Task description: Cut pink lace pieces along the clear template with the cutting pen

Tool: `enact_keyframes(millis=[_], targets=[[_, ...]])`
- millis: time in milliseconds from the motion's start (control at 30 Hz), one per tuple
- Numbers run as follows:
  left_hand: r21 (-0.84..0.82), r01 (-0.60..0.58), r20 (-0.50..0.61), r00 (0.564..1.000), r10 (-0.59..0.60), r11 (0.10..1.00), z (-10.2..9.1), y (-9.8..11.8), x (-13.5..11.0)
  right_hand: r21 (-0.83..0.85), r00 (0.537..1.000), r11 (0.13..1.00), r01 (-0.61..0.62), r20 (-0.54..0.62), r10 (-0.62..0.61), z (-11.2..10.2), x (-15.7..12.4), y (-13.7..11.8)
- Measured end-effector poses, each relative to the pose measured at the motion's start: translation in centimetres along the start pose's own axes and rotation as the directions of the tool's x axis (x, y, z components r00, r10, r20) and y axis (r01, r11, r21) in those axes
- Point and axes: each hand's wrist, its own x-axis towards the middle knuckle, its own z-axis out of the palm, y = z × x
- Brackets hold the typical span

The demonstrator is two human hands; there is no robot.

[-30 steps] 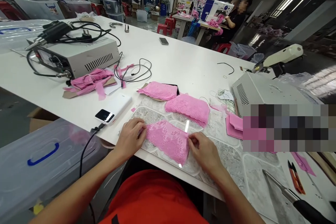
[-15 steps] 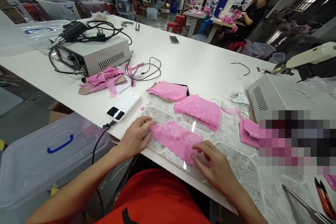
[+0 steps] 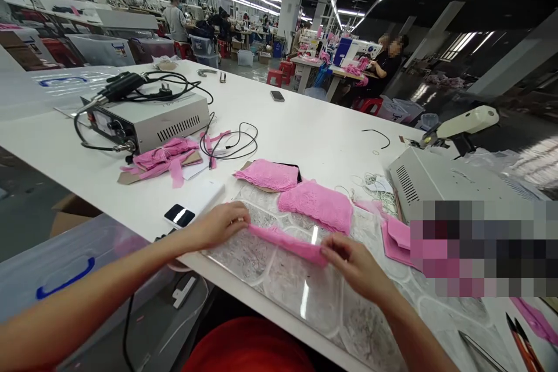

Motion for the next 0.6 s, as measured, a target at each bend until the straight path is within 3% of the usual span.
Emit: enact_keyframes(millis=[100, 300, 400, 600], targets=[[0.018, 0.052, -0.048, 0.998, -0.051, 0.998, -2.3, -0.8, 4.1, 0.010, 1.000, 1.000, -0.024, 0.002, 0.024, -2.6, 5.0, -0.6], [0.113, 0.114, -0.313, 0.947, -0.074, 0.987, -7.4, -3.8, 12.2, -0.083, 0.963, 0.994, 0.074, -0.254, -0.093, -5.5, 15.9, -1.5], [0.173, 0.103, -0.336, 0.941, -0.039, 0.980, -7.9, -5.2, 12.8, -0.123, 0.949, 0.985, 0.118, -0.277, -0.148, -4.4, 18.4, -0.8], [0.275, 0.023, -0.171, 0.985, 0.026, 0.961, -5.6, -8.0, 9.9, -0.134, 0.978, 0.982, 0.134, -0.140, -0.153, -0.4, 18.0, 1.6]])
